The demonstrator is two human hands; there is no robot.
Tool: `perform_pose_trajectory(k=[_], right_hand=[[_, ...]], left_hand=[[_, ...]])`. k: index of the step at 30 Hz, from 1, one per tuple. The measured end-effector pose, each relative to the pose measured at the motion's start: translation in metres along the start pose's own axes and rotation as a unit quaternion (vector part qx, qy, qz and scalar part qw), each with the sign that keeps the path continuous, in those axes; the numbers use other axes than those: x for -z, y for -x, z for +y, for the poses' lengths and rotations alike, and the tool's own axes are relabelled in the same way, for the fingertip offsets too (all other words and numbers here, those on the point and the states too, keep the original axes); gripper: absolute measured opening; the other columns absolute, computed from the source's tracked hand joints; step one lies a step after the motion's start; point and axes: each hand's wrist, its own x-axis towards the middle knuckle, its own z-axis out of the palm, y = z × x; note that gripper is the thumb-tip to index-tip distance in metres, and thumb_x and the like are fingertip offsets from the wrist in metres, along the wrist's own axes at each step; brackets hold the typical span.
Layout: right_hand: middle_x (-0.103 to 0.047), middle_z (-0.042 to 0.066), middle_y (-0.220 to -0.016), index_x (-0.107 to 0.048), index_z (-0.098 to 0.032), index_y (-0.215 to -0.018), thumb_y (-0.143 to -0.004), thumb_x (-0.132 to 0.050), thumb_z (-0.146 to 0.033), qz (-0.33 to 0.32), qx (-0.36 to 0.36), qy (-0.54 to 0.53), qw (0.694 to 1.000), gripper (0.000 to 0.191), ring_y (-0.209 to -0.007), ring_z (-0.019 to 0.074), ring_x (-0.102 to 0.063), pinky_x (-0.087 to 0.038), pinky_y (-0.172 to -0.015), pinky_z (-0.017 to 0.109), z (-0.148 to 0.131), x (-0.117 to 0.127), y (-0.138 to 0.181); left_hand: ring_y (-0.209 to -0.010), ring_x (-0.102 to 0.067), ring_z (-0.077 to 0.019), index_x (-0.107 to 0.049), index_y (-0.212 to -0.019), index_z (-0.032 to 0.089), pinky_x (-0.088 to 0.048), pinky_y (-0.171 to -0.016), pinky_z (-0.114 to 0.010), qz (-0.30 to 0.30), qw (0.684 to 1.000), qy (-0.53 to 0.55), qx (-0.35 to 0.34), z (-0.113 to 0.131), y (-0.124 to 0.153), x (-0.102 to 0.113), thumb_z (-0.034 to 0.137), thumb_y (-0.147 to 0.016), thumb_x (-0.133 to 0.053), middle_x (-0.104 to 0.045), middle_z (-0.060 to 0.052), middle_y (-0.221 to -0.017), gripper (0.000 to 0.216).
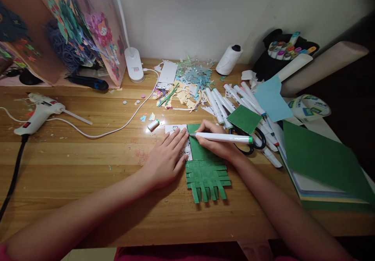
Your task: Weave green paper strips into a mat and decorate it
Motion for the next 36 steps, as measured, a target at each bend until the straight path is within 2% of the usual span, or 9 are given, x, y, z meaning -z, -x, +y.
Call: perform_pose_trajectory(k=[8, 17, 31, 36], right_hand=[[-0.052, -0.003, -0.068, -0.049, -0.019, -0.074, -0.075, -0.056, -0.021, -0.099, 0.015, -0.001, 0.995, 0.007, -0.061, 0.0119, -0.044, -0.031, -0.053, 0.023, -0.003, 0.010, 0.006], [-0.051, -0.004, -0.064, -0.047, -0.018, -0.071, -0.071, -0.055, -0.016, -0.214, 0.040, -0.002, 0.976, 0.009, -0.059, 0.0108, -0.042, -0.030, -0.053, 0.022, -0.010, 0.017, 0.010], [-0.056, -0.002, -0.066, -0.049, -0.018, -0.071, -0.071, -0.055, -0.016, -0.242, 0.047, -0.009, 0.969, 0.006, -0.060, 0.0113, -0.046, -0.031, -0.051, 0.021, -0.006, 0.016, 0.012], [-0.055, -0.002, -0.067, -0.050, -0.018, -0.071, -0.072, -0.056, -0.019, -0.253, 0.024, -0.085, 0.963, 0.007, -0.060, 0.0114, -0.045, -0.032, -0.050, 0.021, -0.004, 0.018, 0.010]], left_hand=[[-0.142, -0.016, -0.0211, -0.025, -0.146, 0.014, -0.016, -0.116, -0.040, -0.001, 1.000, -0.006, 0.001, 0.001, -0.002, 0.000, 0.039, -0.096, -0.034, -0.019, -0.004, -0.154, 0.056], [-0.142, -0.016, -0.0220, -0.025, -0.146, 0.015, -0.017, -0.116, -0.041, -0.004, 1.000, -0.011, 0.002, 0.001, -0.001, 0.001, 0.039, -0.096, -0.033, -0.019, -0.004, -0.154, 0.056], [-0.142, -0.016, -0.0198, -0.023, -0.146, 0.015, -0.018, -0.116, -0.039, 0.003, 1.000, 0.003, -0.006, -0.001, -0.002, 0.001, 0.036, -0.096, -0.034, -0.019, -0.004, -0.154, 0.056], [-0.142, -0.017, -0.0202, -0.024, -0.146, 0.017, -0.018, -0.116, -0.040, 0.011, 1.000, 0.023, -0.010, -0.002, -0.001, 0.000, 0.036, -0.096, -0.036, -0.020, -0.004, -0.154, 0.055]])
